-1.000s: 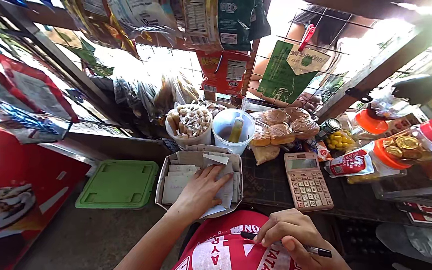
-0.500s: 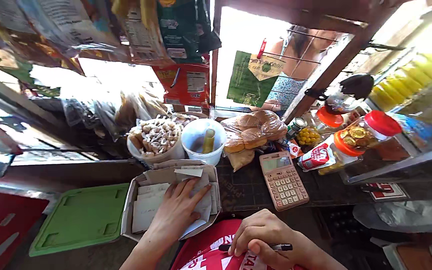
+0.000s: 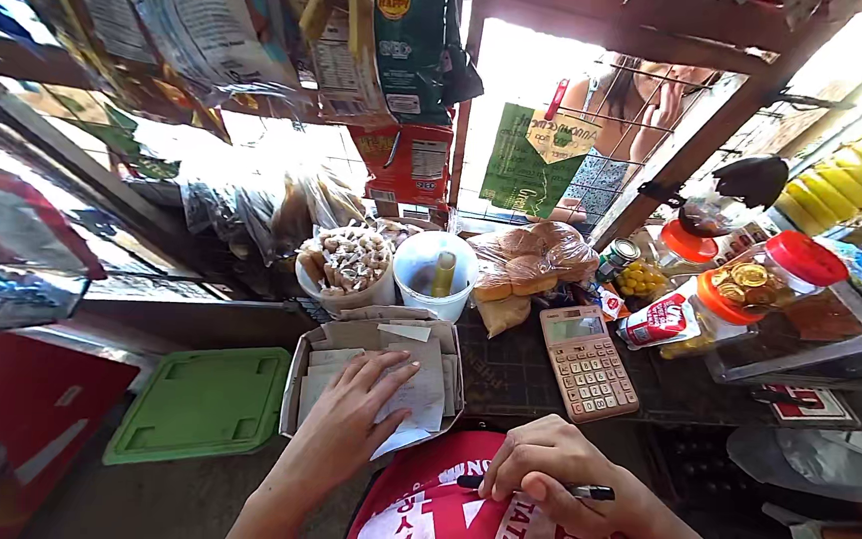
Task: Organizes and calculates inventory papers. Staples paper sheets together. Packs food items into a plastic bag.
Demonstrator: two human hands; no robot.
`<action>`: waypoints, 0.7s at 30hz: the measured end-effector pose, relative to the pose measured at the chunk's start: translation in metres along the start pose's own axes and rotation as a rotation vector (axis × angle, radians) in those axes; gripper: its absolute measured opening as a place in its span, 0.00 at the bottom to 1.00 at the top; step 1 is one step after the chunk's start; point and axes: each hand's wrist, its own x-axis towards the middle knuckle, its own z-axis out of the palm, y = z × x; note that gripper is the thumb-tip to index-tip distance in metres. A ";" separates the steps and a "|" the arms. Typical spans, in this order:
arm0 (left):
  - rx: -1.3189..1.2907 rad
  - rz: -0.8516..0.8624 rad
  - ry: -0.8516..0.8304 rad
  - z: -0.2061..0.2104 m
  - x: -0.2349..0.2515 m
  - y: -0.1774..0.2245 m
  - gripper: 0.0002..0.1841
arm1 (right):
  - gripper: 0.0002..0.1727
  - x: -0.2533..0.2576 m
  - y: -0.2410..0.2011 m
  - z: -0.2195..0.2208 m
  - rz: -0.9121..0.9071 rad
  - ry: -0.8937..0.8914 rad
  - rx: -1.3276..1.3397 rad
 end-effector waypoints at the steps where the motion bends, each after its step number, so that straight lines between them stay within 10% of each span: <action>1: -0.013 -0.022 0.037 -0.006 -0.005 -0.001 0.23 | 0.31 0.000 0.000 0.001 0.000 0.000 0.001; 9: -0.024 -0.382 0.346 -0.041 -0.048 -0.020 0.26 | 0.31 0.006 -0.001 0.010 0.007 -0.010 -0.008; 21: -0.403 -0.781 0.182 -0.045 -0.087 -0.039 0.24 | 0.29 0.016 -0.005 0.033 0.026 -0.030 -0.028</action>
